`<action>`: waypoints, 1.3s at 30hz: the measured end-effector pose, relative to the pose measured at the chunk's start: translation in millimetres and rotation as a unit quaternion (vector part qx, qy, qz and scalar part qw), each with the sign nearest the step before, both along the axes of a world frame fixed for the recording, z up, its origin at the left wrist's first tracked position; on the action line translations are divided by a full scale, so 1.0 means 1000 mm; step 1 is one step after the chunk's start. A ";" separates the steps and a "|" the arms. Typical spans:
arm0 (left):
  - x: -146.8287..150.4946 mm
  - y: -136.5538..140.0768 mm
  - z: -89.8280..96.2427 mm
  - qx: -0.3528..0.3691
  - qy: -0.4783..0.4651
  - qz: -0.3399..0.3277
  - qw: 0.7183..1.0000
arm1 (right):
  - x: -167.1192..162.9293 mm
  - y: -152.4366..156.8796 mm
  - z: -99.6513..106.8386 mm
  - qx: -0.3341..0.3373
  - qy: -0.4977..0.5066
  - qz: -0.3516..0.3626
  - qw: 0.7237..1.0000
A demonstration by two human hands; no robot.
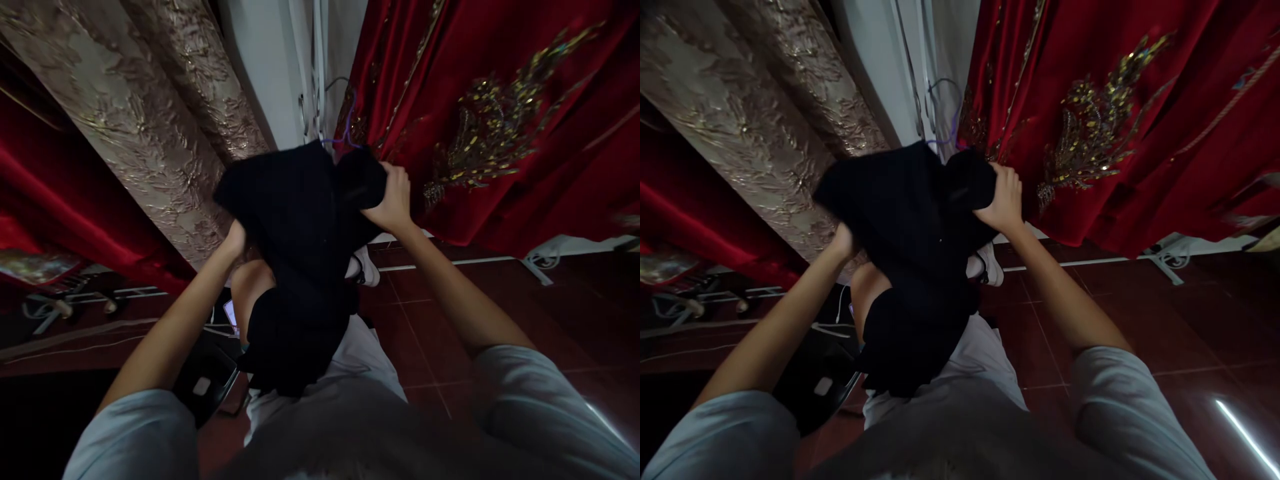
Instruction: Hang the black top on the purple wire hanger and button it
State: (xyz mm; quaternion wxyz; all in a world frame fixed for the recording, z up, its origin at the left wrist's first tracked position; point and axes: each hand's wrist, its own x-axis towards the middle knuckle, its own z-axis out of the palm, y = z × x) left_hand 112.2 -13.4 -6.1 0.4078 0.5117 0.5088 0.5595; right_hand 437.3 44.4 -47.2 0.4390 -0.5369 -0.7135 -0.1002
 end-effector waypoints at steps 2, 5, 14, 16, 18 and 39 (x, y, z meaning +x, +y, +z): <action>-0.012 0.003 -0.022 -0.002 -0.050 -0.053 0.997 | 0.006 0.007 0.011 -0.006 0.000 -0.033 0.999; -0.021 0.012 -0.056 0.060 -0.100 -0.081 0.990 | 0.003 0.010 0.032 -0.015 -0.030 -0.021 0.999; -0.011 0.018 -0.101 0.065 -0.119 0.023 0.990 | 0.000 -0.016 0.081 -0.026 -0.099 0.004 0.995; -0.005 0.012 -0.100 0.068 -0.143 0.033 0.987 | 0.001 -0.019 0.086 -0.020 -0.111 0.028 0.993; 0.000 0.006 -0.098 0.069 -0.169 0.040 0.982 | 0.004 -0.020 0.087 -0.020 -0.109 0.057 0.992; 0.008 -0.023 -0.081 0.023 -0.166 0.055 0.984 | 0.002 -0.020 0.094 -0.025 -0.104 0.090 0.990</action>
